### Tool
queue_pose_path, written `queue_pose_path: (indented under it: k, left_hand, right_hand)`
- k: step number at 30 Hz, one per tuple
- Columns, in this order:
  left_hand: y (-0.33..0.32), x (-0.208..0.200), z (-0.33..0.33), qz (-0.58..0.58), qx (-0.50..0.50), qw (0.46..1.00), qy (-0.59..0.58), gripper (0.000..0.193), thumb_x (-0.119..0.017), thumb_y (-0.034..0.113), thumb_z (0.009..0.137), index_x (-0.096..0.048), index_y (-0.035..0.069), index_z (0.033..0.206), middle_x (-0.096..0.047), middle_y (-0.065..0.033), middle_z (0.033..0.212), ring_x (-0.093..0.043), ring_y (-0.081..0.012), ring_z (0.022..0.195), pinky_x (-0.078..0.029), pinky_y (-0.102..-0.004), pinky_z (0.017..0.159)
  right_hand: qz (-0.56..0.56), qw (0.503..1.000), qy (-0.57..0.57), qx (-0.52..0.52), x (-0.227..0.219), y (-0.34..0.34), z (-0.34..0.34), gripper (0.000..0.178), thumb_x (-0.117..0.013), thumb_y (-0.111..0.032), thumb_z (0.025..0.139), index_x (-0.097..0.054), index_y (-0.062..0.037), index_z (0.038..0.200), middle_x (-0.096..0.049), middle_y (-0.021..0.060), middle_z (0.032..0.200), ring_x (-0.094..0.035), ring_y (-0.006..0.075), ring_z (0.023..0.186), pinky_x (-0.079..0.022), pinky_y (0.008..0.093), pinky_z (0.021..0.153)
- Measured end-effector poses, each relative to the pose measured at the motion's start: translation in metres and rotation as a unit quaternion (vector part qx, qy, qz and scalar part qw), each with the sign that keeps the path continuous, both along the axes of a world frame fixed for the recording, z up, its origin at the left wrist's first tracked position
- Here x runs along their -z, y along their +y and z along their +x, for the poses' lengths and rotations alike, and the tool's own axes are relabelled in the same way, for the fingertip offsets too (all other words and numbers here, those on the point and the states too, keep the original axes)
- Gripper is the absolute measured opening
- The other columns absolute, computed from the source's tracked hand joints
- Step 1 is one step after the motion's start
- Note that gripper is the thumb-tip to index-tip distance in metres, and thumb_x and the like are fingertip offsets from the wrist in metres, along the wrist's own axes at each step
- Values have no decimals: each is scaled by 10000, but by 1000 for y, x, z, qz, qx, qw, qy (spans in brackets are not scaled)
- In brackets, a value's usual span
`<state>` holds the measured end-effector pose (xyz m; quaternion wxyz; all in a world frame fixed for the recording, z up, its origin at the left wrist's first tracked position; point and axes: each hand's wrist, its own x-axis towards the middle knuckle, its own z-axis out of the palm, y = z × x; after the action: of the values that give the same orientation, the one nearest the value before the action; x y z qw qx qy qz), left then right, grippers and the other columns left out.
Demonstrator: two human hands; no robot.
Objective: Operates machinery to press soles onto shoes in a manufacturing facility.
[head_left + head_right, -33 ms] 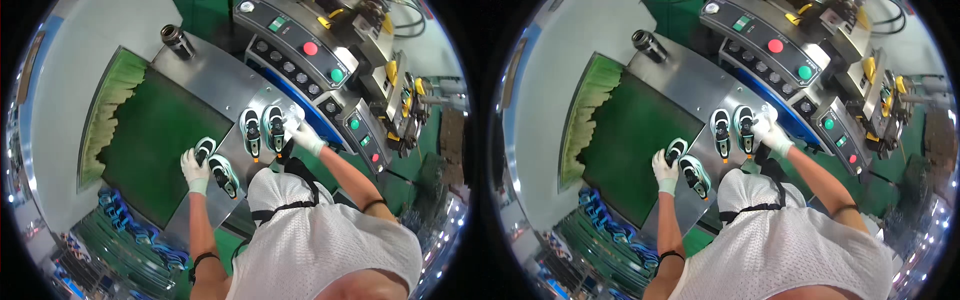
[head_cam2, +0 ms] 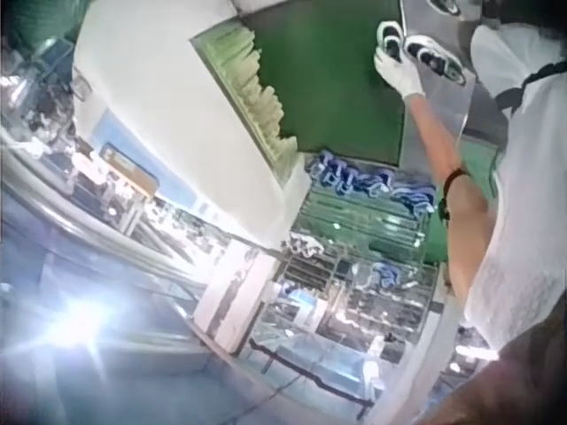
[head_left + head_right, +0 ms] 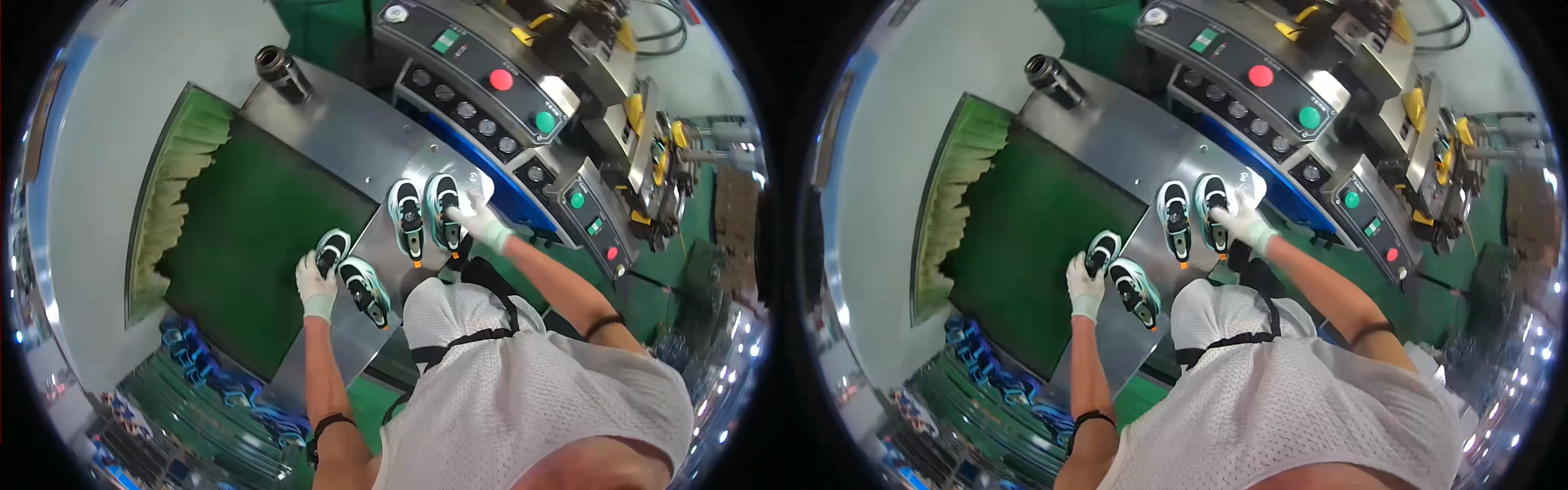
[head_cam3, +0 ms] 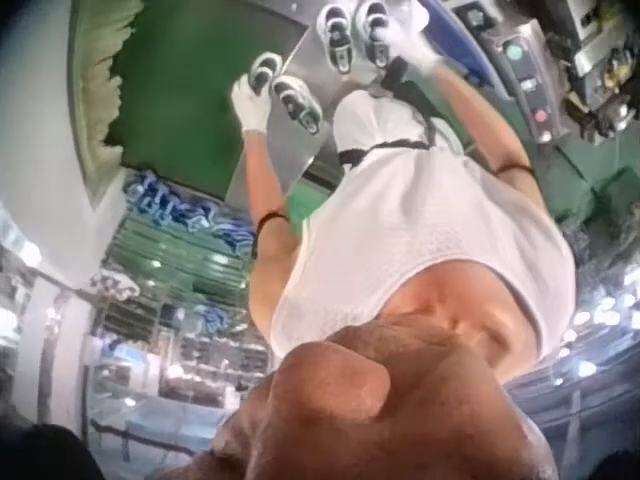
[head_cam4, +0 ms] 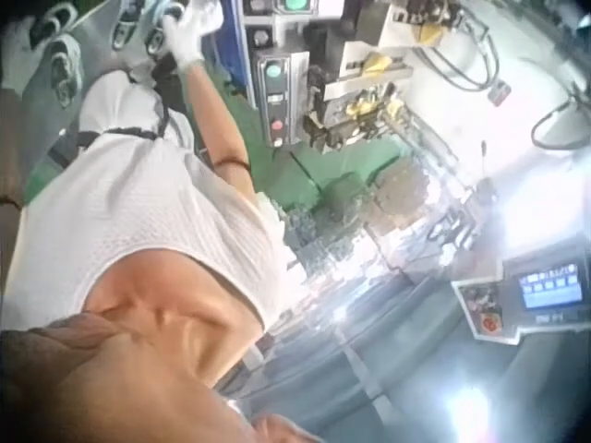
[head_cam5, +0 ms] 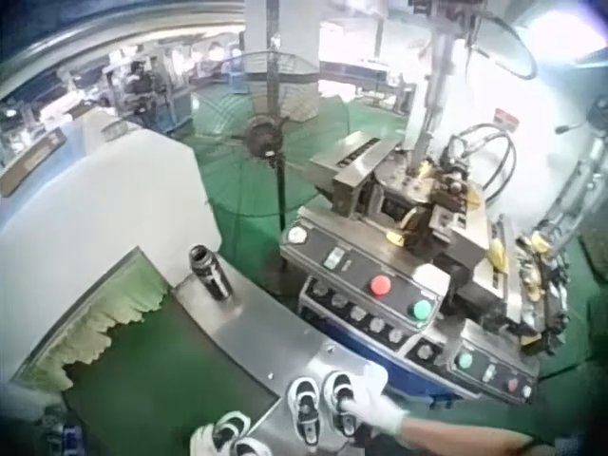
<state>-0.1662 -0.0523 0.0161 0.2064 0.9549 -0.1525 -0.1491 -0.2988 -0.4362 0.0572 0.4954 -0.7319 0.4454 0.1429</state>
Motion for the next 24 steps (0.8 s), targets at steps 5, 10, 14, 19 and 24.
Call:
queue_pose_path:
  k: [5, 10, 14, 19, 24]
  left_hand:
    - [-1, 23, 31, -5, 103, 989, 104, 639, -761, 245, 809, -491, 60, 1358, -578, -213, 1242, -597, -422, 1117, -515, -482, 932]
    - [-13, 6, 46, 54, 184, 973, 129, 710, -798, 230, 742, -467, 8, 1330, -584, -251, 1173, -636, -461, 1031, -544, -508, 884]
    - [1, 49, 65, 91, 232, 965, 81, 526, -814, 185, 709, -583, -1, 1143, -651, -245, 1056, -673, -435, 947, -558, -487, 833]
    - [-10, 12, 105, 12, 94, 982, 164, 458, -744, 107, 763, -621, -88, 1158, -706, -196, 1025, -704, -253, 941, -543, -346, 867]
    - [-97, -119, 69, -341, 11, 923, 181, 489, -626, 129, 927, -520, -147, 1316, -651, -202, 1196, -652, -250, 1038, -532, -359, 895]
  right_hand:
    - [-212, 975, -57, -18, 83, 57, 40, 457, -629, -140, 802, -523, 45, 1207, -566, 315, 1207, -554, 490, 1134, -443, 508, 1008]
    - [-218, 972, -90, 12, 82, 53, 54, 413, -601, -57, 783, -537, 67, 1172, -572, 338, 1184, -589, 496, 1092, -480, 502, 973]
    - [-168, 983, -60, -54, 75, 52, 63, 567, -679, -129, 759, -498, 88, 1251, -533, 323, 1264, -552, 460, 1171, -460, 481, 1020]
    - [-194, 950, -219, -105, 27, 40, 50, 641, -721, -272, 787, -504, 79, 1277, -534, 286, 1287, -573, 430, 1142, -473, 467, 1002]
    - [62, 949, -309, -23, -45, 7, 12, 545, -584, -516, 967, -613, -15, 1180, -617, 149, 1084, -634, 301, 977, -490, 414, 917]
